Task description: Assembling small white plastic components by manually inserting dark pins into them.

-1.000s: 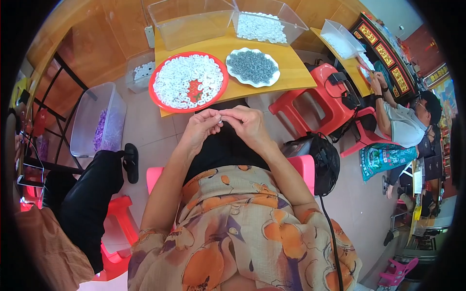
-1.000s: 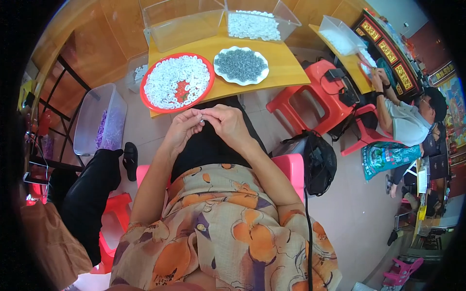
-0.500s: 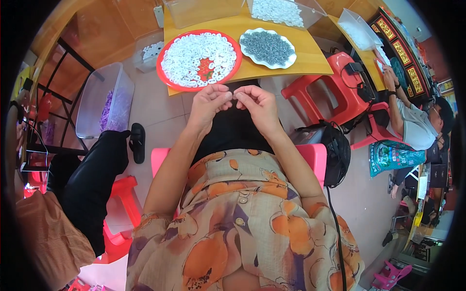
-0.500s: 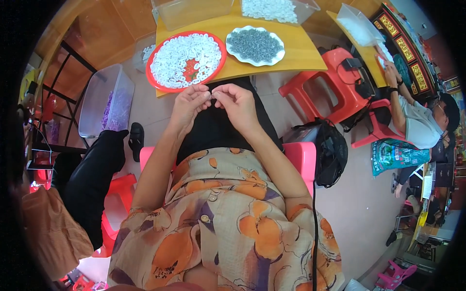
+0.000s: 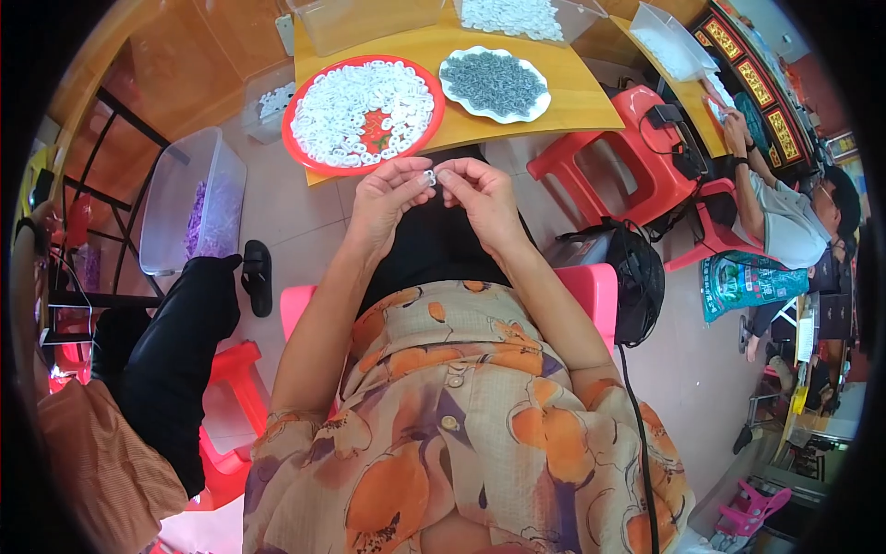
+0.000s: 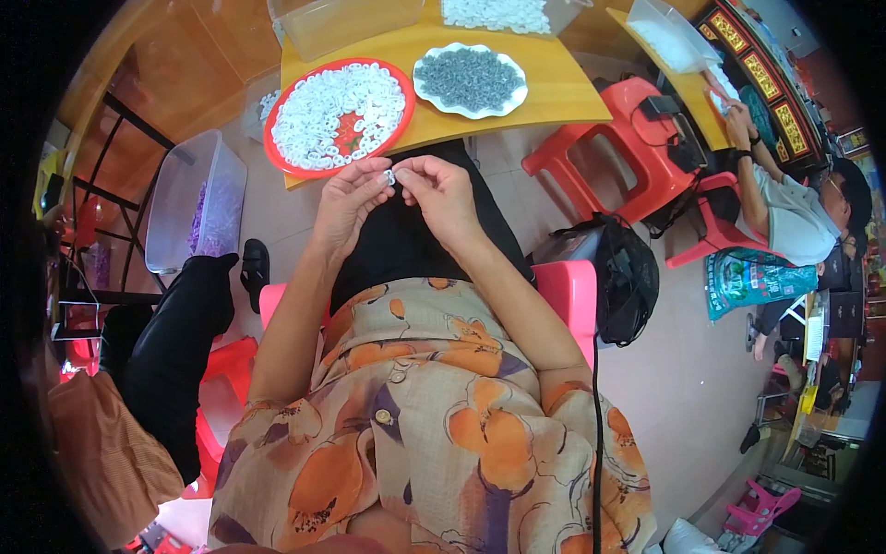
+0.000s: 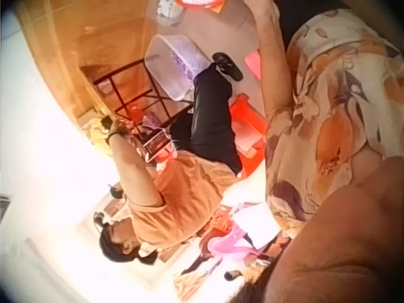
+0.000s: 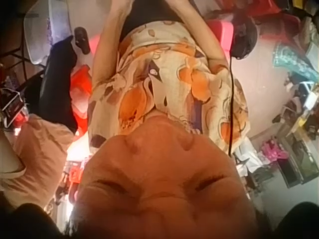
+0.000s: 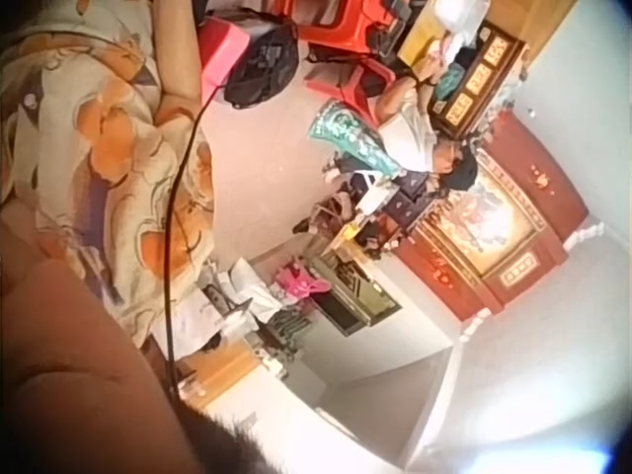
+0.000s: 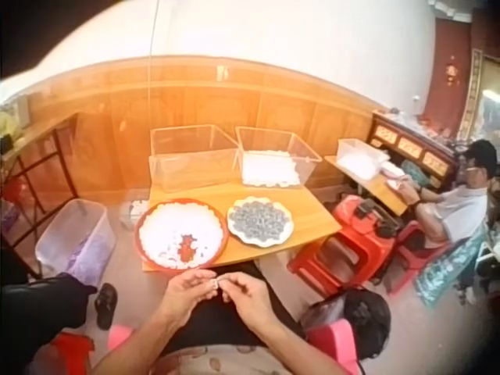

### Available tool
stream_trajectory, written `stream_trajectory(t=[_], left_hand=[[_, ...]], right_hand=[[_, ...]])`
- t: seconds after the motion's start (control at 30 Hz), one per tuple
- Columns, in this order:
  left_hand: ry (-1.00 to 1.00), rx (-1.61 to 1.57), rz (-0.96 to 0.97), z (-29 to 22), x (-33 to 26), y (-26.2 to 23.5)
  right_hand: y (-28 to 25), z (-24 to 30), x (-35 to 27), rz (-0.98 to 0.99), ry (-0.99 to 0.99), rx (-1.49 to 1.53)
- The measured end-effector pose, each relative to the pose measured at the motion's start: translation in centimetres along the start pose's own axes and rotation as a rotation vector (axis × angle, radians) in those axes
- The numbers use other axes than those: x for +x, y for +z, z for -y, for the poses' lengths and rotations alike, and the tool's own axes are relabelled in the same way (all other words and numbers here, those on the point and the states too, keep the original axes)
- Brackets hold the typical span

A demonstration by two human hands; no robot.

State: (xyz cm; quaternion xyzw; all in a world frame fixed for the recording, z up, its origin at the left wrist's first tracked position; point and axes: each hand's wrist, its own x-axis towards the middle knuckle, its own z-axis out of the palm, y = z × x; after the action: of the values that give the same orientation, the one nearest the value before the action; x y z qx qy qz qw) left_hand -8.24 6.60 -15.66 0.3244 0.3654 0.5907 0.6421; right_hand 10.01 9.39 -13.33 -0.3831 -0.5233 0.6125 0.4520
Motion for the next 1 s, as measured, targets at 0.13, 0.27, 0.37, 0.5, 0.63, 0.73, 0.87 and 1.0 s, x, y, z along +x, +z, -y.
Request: stream_trajectory(t=[0.13, 0.27, 0.37, 0.5, 0.63, 0.73, 0.87, 1.0], left_hand=[[0.03, -0.014, -0.011, 0.01, 0.07, 0.1], [0.04, -0.002, -0.011, -0.02, 0.11, 0.24], [0.043, 0.004, -0.019, -0.12, 0.05, 0.36], [0.035, 0.007, -0.025, -0.07, 0.03, 0.46], [0.045, 0.024, -0.032, 0.0, 0.1, 0.5], [0.05, 0.031, -0.035, -0.02, 0.04, 0.57], [0.053, 0.041, -0.036, 0.07, 0.06, 0.56], [0.061, 0.051, -0.046, 0.15, 0.0, 0.72]], right_hand=[[0.14, 0.14, 0.01, 0.005, 0.034, 0.04], [-0.04, 0.13, 0.0, 0.013, 0.063, 0.076], [-0.18, -0.15, 0.17, 0.003, 0.052, 0.104], [-0.27, -0.18, 0.17, 0.021, 0.058, 0.081], [-0.17, -0.22, 0.14, 0.018, 0.056, 0.088], [-0.2, -0.38, 0.22, 0.013, 0.062, 0.097], [-0.21, -0.07, 0.11, 0.016, 0.111, 0.119], [-0.26, -0.2, 0.17, 0.012, 0.11, 0.105]])
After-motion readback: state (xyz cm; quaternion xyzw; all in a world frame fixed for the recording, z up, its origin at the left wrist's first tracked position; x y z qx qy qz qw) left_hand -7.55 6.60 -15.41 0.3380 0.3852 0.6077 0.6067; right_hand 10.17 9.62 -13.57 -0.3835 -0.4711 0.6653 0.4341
